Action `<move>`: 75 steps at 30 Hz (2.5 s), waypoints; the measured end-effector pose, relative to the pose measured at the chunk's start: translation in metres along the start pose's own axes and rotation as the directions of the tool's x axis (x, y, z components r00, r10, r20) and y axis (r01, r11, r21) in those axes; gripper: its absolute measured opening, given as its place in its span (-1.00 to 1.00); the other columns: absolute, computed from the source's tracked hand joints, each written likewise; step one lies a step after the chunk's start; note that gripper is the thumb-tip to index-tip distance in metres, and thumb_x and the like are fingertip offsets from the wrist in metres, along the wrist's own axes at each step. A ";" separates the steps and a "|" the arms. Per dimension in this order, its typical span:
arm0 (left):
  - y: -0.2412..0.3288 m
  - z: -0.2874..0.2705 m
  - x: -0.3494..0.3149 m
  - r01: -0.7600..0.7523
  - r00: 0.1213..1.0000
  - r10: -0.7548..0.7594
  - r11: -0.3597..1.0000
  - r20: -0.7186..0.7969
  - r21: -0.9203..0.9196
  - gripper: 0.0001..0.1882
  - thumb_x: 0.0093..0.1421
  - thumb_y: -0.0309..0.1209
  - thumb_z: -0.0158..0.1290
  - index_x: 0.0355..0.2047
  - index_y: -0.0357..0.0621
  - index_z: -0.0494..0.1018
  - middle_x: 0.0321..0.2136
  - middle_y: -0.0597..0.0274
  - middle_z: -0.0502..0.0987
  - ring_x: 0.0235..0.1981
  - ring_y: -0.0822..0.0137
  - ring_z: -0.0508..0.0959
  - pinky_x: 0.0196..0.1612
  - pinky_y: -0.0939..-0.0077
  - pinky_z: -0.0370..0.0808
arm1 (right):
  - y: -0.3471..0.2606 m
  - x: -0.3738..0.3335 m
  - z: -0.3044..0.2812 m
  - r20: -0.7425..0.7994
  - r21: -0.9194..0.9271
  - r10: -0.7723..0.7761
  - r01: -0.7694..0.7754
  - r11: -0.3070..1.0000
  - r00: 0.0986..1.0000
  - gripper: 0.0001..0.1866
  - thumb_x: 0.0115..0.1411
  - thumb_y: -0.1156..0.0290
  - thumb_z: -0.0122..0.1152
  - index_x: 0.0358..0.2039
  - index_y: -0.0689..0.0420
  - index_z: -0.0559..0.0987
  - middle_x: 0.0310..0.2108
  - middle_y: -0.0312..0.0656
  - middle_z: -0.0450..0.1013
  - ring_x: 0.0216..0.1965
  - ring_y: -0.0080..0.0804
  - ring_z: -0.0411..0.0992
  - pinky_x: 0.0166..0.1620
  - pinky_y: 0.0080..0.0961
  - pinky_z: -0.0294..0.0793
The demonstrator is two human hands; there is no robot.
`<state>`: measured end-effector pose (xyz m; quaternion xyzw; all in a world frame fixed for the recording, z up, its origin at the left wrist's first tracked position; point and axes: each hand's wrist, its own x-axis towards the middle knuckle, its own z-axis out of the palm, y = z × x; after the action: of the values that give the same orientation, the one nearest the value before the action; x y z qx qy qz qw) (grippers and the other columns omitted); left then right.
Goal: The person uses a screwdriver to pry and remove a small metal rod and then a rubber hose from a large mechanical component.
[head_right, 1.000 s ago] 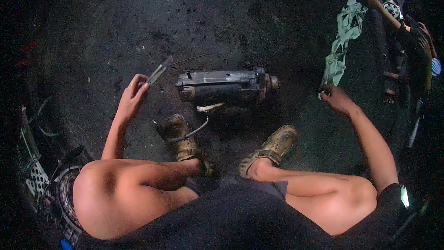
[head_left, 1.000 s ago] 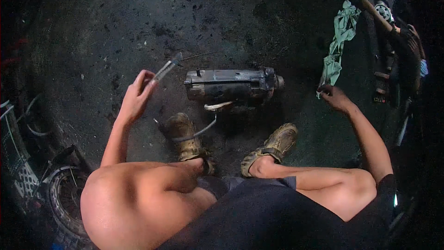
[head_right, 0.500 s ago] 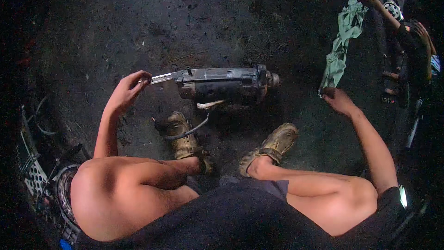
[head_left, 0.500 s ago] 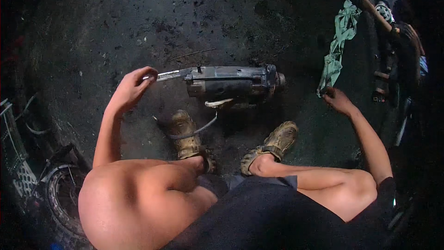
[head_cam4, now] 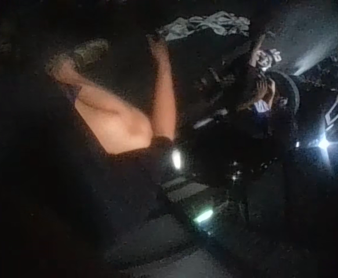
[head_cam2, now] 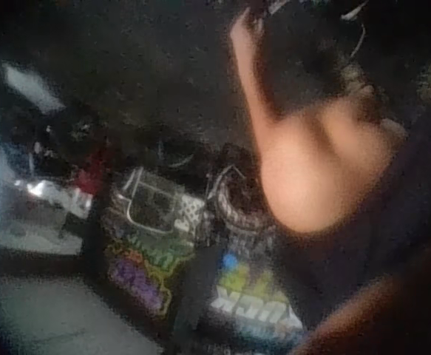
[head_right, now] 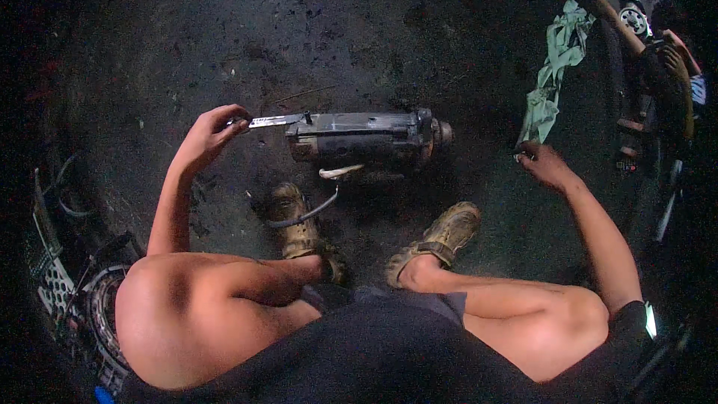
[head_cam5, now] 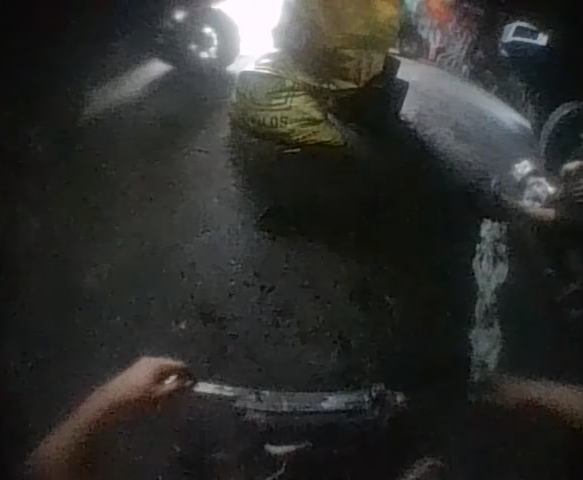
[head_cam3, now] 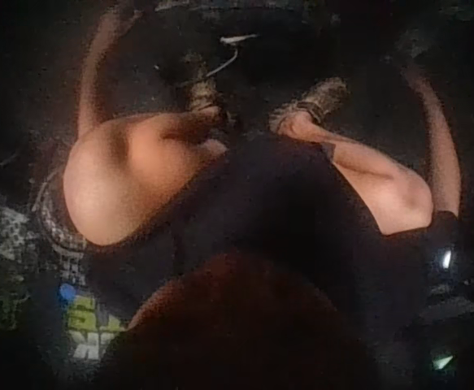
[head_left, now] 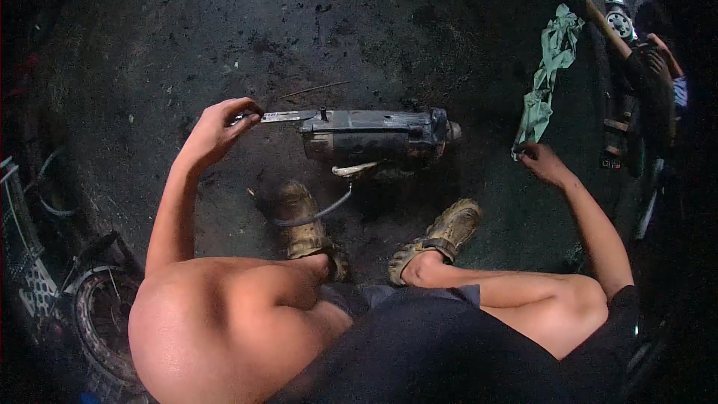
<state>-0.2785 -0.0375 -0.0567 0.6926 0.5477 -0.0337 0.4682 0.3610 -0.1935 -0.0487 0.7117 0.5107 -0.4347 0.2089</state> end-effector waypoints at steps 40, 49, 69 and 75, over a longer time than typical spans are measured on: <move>0.073 -0.109 -0.099 -0.498 0.509 0.033 0.826 -0.860 -0.263 -0.81 0.40 -0.32 -0.02 -0.12 -0.11 0.52 -0.43 0.40 0.38 -0.46 0.57 0.28 -0.36 0.63 0.19 | -0.402 0.016 0.060 -0.166 -0.100 -0.832 0.830 0.548 0.529 -0.53 0.35 -0.05 0.10 -0.38 0.15 0.55 -0.55 0.11 0.52 -0.38 0.21 0.55 -0.31 -0.01 0.54; 0.061 -0.101 -0.085 -0.522 0.512 -0.083 0.760 -0.855 -0.386 -0.82 0.41 -0.29 0.00 -0.20 -0.11 0.51 -0.50 0.47 0.30 -0.50 0.61 0.24 -0.42 0.63 0.17 | -0.447 0.121 -0.027 -0.326 0.152 -0.704 0.770 0.619 0.631 -0.36 0.32 -0.09 0.18 -0.32 0.41 0.63 -0.58 0.05 0.50 -0.48 -0.32 0.48 -0.30 -0.26 0.47; 0.004 -0.079 -0.022 -0.343 0.737 -0.161 0.748 -0.656 -0.569 -0.71 0.46 -0.37 -0.06 0.11 -0.12 0.46 -0.47 0.51 0.28 -0.50 0.67 0.18 -0.44 0.69 0.14 | -0.489 0.252 -0.113 -0.032 0.117 -0.383 0.384 0.916 0.923 -0.48 0.23 0.12 0.25 0.02 0.30 0.61 -0.03 0.16 0.58 0.05 -0.04 0.56 0.12 -0.26 0.50; 0.017 -0.085 0.001 -0.354 0.825 -0.280 0.422 -0.491 -0.835 -0.55 0.44 -0.32 -0.03 0.30 -0.04 0.30 -0.36 0.37 0.47 -0.36 0.54 0.45 -0.28 0.61 0.37 | -0.474 0.210 -0.173 -0.253 -0.131 -0.483 0.465 0.876 0.838 -0.44 0.31 0.18 0.27 0.24 0.17 0.46 0.09 0.00 0.54 0.11 -0.20 0.52 0.17 -0.32 0.49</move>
<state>-0.3043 0.0222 0.0008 0.3185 0.5727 0.4828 0.5809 0.0214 0.2347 -0.0612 0.6101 0.7086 -0.3518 0.0438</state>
